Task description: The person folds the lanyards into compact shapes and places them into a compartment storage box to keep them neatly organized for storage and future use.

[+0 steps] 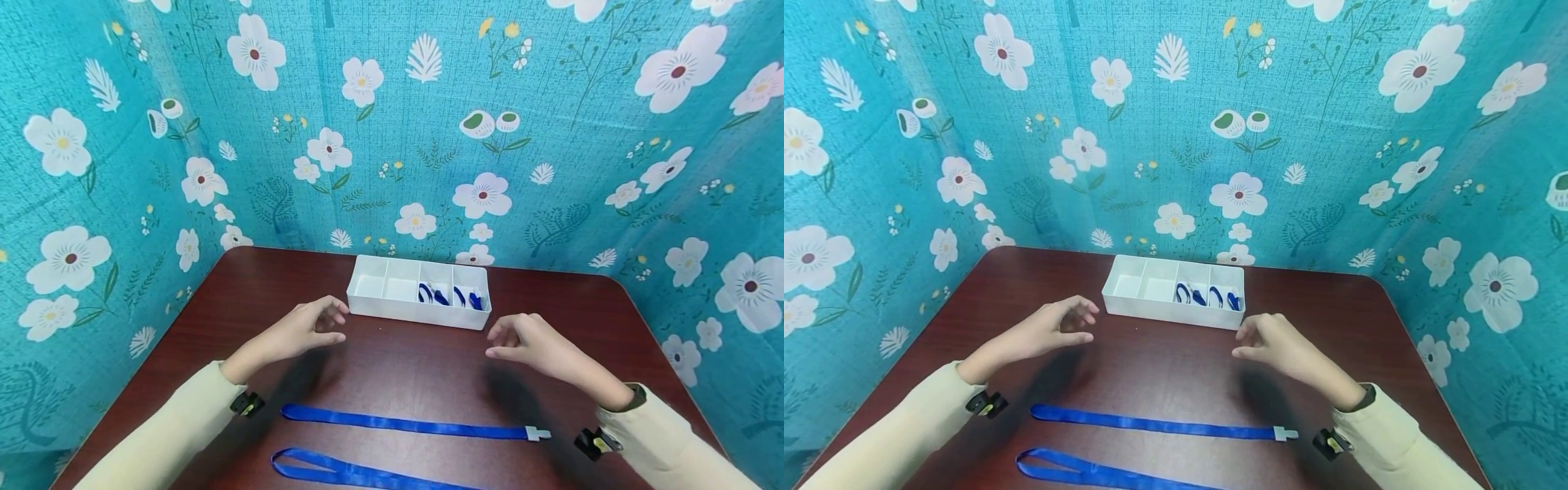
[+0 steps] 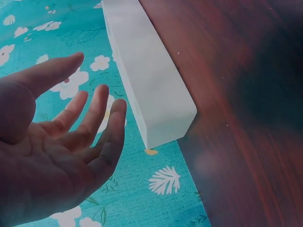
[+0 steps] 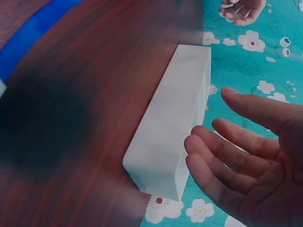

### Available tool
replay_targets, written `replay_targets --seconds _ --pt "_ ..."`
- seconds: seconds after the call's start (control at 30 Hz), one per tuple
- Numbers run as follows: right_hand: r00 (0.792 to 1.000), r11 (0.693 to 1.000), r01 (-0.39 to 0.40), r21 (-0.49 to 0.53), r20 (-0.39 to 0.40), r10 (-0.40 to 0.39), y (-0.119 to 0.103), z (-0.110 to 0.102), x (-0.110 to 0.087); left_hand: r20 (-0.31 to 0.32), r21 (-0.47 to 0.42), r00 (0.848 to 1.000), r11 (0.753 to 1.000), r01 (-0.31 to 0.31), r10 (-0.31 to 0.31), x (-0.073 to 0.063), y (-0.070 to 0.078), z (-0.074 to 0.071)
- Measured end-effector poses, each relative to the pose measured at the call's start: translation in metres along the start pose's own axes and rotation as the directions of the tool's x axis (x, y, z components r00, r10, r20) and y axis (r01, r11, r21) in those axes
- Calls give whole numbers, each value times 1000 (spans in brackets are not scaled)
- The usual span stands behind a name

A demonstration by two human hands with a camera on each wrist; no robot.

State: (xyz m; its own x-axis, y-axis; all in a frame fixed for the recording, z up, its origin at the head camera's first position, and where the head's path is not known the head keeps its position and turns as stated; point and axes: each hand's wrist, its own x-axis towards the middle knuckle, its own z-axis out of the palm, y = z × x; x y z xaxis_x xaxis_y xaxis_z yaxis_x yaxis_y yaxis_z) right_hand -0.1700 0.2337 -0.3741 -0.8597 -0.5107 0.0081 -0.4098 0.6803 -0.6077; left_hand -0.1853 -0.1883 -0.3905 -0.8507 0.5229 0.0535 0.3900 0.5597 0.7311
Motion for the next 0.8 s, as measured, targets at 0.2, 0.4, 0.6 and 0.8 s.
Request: replay_targets --seconds 0.2,0.4,0.6,0.8 --pt "996 999 0 49 90 -4 9 3 -13 101 9 995 1000 12 -13 -14 -4 2" --pt "985 997 -8 77 172 -5 19 6 -25 197 37 980 999 15 -22 -27 -7 4" --pt "968 992 -44 115 250 14 29 15 -36 279 31 960 999 20 -28 -37 -14 4" --pt "950 988 -84 132 309 39 40 25 -47 339 39 939 998 55 -65 -48 -25 11"
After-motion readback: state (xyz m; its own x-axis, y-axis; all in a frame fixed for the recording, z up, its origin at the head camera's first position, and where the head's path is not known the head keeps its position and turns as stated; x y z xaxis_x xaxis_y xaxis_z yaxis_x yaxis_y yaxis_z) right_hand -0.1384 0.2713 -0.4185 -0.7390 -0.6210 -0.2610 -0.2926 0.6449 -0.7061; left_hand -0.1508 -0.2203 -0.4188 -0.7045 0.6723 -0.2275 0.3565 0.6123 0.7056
